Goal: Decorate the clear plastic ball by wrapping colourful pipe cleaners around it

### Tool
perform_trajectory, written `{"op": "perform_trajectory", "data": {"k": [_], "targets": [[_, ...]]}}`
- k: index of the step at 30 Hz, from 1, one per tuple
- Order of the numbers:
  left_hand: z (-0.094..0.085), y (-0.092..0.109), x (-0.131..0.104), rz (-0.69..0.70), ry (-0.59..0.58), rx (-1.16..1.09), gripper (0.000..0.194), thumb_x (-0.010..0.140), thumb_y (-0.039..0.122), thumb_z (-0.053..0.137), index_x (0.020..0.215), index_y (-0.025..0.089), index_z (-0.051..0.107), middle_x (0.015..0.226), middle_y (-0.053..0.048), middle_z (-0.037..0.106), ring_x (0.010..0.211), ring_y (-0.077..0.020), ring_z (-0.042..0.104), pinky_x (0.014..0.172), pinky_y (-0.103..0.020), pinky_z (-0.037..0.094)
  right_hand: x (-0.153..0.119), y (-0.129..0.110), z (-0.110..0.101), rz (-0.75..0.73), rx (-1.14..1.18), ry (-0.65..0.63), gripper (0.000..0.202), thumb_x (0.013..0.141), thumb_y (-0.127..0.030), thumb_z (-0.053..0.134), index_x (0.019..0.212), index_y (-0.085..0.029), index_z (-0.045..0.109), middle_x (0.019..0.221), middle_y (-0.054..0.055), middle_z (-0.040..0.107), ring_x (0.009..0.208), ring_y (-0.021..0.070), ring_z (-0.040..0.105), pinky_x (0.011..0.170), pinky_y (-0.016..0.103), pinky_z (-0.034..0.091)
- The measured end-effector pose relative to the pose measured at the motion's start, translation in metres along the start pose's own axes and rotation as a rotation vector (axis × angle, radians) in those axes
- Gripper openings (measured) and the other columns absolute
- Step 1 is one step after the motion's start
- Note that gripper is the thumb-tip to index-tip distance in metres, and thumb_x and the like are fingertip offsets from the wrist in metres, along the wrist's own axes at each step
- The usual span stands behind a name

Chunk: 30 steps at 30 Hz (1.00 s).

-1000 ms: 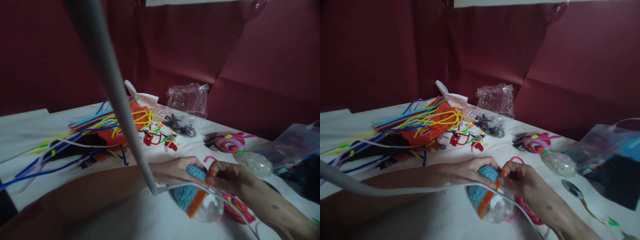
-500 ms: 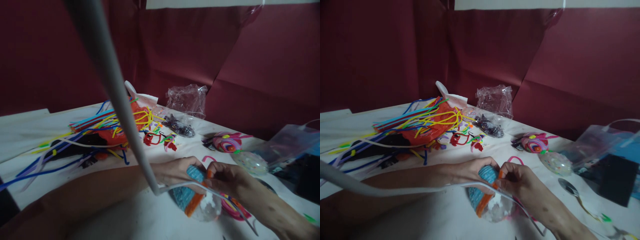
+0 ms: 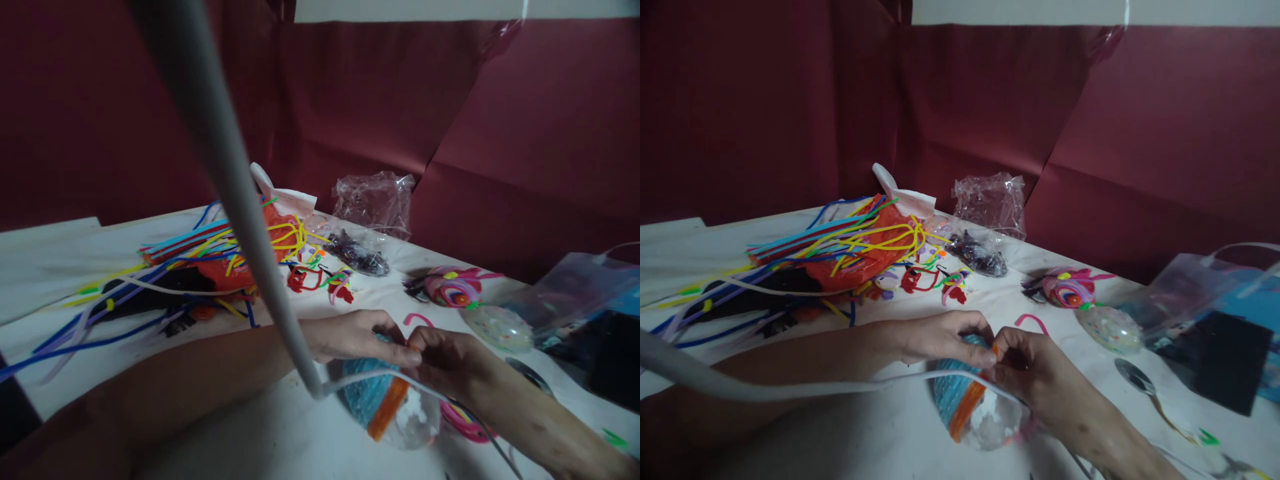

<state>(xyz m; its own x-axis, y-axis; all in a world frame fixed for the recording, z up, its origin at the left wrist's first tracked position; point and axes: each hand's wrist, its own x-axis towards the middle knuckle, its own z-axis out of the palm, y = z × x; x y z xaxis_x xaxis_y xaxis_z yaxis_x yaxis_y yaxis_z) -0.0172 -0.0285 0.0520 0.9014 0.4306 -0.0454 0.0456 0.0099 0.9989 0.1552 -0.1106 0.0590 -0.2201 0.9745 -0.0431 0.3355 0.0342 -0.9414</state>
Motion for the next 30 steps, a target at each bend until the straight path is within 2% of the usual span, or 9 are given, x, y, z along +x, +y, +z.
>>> {"op": "perform_trajectory", "data": {"k": [3, 6, 15, 19, 24, 27, 30], "targets": [[-0.001, -0.005, 0.002, 0.034, 0.012, 0.134, 0.051, 0.057, 0.044, 0.075, 0.094, 0.017, 0.053, 0.091, 0.001, 0.052, 0.088, -0.0146, 0.049, 0.074, -0.025, 0.037, -0.001, -0.001, 0.002, -0.024, -0.034, 0.001, 0.050, 0.074, -0.057, 0.074, 0.068, -0.014, 0.050, 0.064, 0.001, 0.045, 0.055, 0.0153, 0.038, 0.049, 0.020, 0.029], [-0.002, -0.005, 0.003, 0.038, 0.030, 0.238, 0.054, 0.055, 0.047, 0.074, 0.095, 0.018, 0.052, 0.092, 0.001, 0.053, 0.090, -0.0170, 0.051, 0.072, -0.024, 0.039, -0.002, -0.002, 0.002, -0.007, -0.030, 0.006, 0.045, 0.073, -0.051, 0.076, 0.068, -0.014, 0.050, 0.060, -0.001, 0.042, 0.051, 0.0132, 0.033, 0.046, 0.019, 0.023], [0.002, 0.005, -0.003, -0.028, 0.045, 0.351, 0.062, 0.051, 0.046, 0.075, 0.101, 0.018, 0.052, 0.092, 0.000, 0.052, 0.088, -0.0193, 0.051, 0.066, -0.024, 0.039, -0.005, -0.011, 0.007, -0.025, -0.006, 0.038, 0.034, 0.071, -0.041, 0.072, 0.065, -0.014, 0.053, 0.056, -0.001, 0.043, 0.046, 0.0115, 0.030, 0.042, 0.017, 0.021], [0.003, 0.011, -0.008, -0.090, 0.021, 0.344, 0.063, 0.052, 0.045, 0.074, 0.104, 0.021, 0.050, 0.088, 0.003, 0.051, 0.084, -0.0157, 0.050, 0.060, -0.020, 0.038, -0.009, -0.021, 0.010, 0.032, -0.095, 0.065, 0.038, 0.072, -0.047, 0.069, 0.064, -0.012, 0.057, 0.052, -0.001, 0.043, 0.042, 0.0096, 0.025, 0.039, 0.016, 0.020], [0.005, 0.013, -0.011, -0.109, 0.038, 0.341, 0.069, 0.049, 0.051, 0.074, 0.106, 0.022, 0.050, 0.083, 0.004, 0.049, 0.074, -0.0122, 0.047, 0.052, -0.018, 0.036, -0.013, -0.023, 0.008, 0.052, -0.076, 0.188, 0.050, 0.064, -0.060, 0.076, 0.064, -0.013, 0.058, 0.059, 0.005, 0.052, 0.050, 0.0159, 0.043, 0.043, 0.018, 0.032], [0.007, 0.014, -0.013, -0.112, 0.018, 0.308, 0.071, 0.045, 0.054, 0.074, 0.104, 0.023, 0.049, 0.076, 0.006, 0.048, 0.064, -0.0097, 0.044, 0.045, -0.017, 0.032, -0.015, -0.019, 0.004, 0.085, -0.115, 0.187, 0.060, 0.061, -0.070, 0.076, 0.063, -0.013, 0.059, 0.057, 0.004, 0.051, 0.046, 0.0147, 0.041, 0.040, 0.018, 0.030], [0.008, 0.018, -0.016, -0.114, 0.028, 0.324, 0.071, 0.044, 0.055, 0.075, 0.102, 0.023, 0.050, 0.074, 0.007, 0.046, 0.061, -0.0084, 0.042, 0.046, -0.017, 0.032, -0.015, -0.011, 0.000, 0.077, -0.111, 0.165, 0.066, 0.062, -0.077, 0.074, 0.064, -0.012, 0.060, 0.059, 0.005, 0.052, 0.049, 0.0152, 0.043, 0.041, 0.017, 0.032]]}}
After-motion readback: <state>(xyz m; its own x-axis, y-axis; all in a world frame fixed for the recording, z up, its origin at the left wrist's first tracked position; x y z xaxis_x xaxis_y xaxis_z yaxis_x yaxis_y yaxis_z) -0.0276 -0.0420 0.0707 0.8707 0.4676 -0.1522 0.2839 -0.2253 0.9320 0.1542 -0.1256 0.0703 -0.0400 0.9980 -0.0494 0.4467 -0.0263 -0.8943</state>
